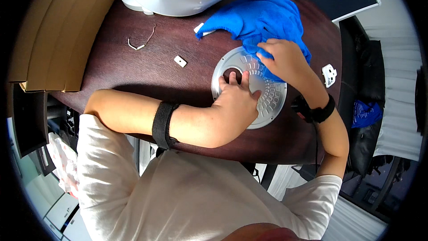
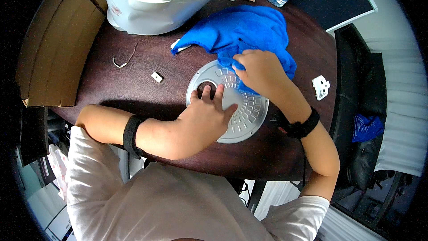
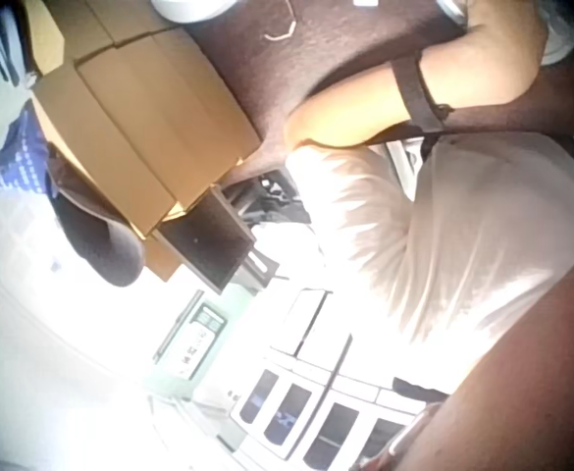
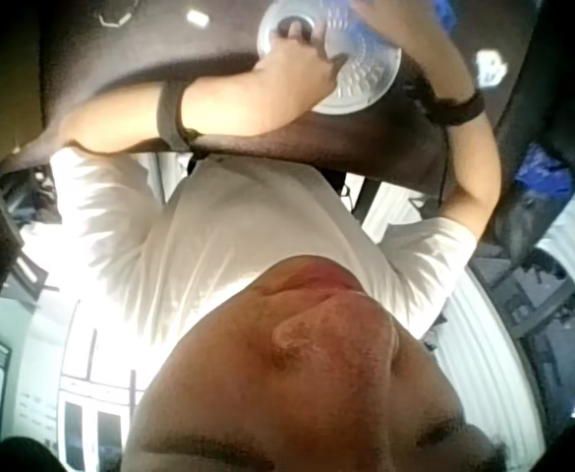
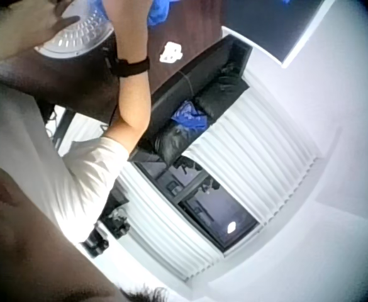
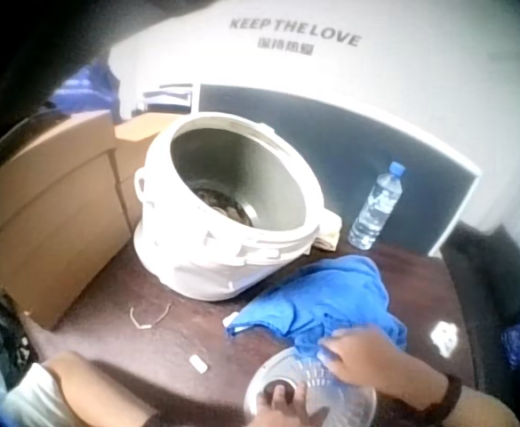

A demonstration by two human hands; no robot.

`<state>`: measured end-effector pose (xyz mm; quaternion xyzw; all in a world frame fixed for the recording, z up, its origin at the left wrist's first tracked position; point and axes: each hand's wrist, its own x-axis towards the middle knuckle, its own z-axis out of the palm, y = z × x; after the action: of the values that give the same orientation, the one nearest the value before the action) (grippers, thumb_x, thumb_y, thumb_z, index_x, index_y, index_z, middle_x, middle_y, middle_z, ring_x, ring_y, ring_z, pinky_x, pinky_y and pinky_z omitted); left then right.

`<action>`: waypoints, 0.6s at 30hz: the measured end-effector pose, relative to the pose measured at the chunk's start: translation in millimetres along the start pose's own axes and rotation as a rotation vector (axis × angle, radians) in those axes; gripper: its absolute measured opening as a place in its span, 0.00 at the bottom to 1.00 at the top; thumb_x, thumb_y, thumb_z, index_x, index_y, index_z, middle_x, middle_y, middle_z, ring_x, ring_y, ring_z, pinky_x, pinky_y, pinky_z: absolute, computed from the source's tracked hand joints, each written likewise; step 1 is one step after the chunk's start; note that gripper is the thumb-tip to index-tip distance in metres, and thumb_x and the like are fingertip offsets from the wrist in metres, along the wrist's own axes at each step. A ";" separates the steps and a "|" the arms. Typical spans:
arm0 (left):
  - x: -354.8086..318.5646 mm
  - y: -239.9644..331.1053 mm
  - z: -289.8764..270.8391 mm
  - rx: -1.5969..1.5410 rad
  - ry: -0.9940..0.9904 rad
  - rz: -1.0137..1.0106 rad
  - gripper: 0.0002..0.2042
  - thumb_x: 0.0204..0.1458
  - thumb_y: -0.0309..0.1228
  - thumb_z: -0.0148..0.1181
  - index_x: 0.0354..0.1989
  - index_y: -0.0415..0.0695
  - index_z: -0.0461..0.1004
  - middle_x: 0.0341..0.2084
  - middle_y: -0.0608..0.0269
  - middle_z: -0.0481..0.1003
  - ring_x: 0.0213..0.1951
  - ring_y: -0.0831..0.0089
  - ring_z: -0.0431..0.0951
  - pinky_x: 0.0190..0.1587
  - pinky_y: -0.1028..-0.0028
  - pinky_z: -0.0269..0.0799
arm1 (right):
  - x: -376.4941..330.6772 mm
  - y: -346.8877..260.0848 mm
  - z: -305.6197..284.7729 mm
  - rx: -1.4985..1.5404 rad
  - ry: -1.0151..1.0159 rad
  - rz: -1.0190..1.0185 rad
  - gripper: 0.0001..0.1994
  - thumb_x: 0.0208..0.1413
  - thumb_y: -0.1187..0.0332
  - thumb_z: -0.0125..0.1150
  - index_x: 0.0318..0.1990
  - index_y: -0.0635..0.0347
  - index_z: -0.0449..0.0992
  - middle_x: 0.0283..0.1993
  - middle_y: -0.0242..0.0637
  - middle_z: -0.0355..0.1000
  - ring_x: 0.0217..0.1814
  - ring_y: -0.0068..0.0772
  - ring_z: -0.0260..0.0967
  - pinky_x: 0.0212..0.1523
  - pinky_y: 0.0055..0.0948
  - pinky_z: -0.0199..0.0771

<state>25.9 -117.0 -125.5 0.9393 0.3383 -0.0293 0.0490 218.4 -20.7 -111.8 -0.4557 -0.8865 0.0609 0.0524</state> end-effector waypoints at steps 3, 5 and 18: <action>-1.6 1.8 1.3 -0.019 0.001 -0.001 0.23 0.56 0.32 0.53 0.61 0.43 0.70 0.61 0.24 0.62 0.56 0.30 0.71 0.50 0.41 0.72 | -8.8 -8.7 -6.5 0.001 -0.017 -0.039 0.12 0.53 0.65 0.63 0.42 0.59 0.81 0.36 0.42 0.76 0.36 0.46 0.76 0.36 0.41 0.76; -2.6 2.7 1.9 -0.014 0.011 -0.008 0.23 0.56 0.32 0.54 0.61 0.42 0.70 0.61 0.24 0.62 0.56 0.29 0.70 0.51 0.40 0.72 | -13.9 -13.2 -12.1 0.003 -0.067 -0.006 0.12 0.52 0.65 0.63 0.42 0.59 0.80 0.36 0.42 0.76 0.36 0.46 0.76 0.36 0.41 0.75; -2.0 4.5 -1.2 0.016 -0.061 -0.023 0.26 0.56 0.34 0.54 0.66 0.45 0.66 0.63 0.24 0.58 0.59 0.30 0.68 0.53 0.39 0.70 | -18.9 -22.3 5.1 0.015 -0.033 -0.054 0.13 0.49 0.62 0.67 0.40 0.57 0.79 0.34 0.43 0.75 0.34 0.49 0.75 0.33 0.43 0.74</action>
<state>27.2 -121.5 -123.8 0.9344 0.3473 -0.0613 0.0514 210.7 -49.2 -114.1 -0.4300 -0.8988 0.0738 0.0427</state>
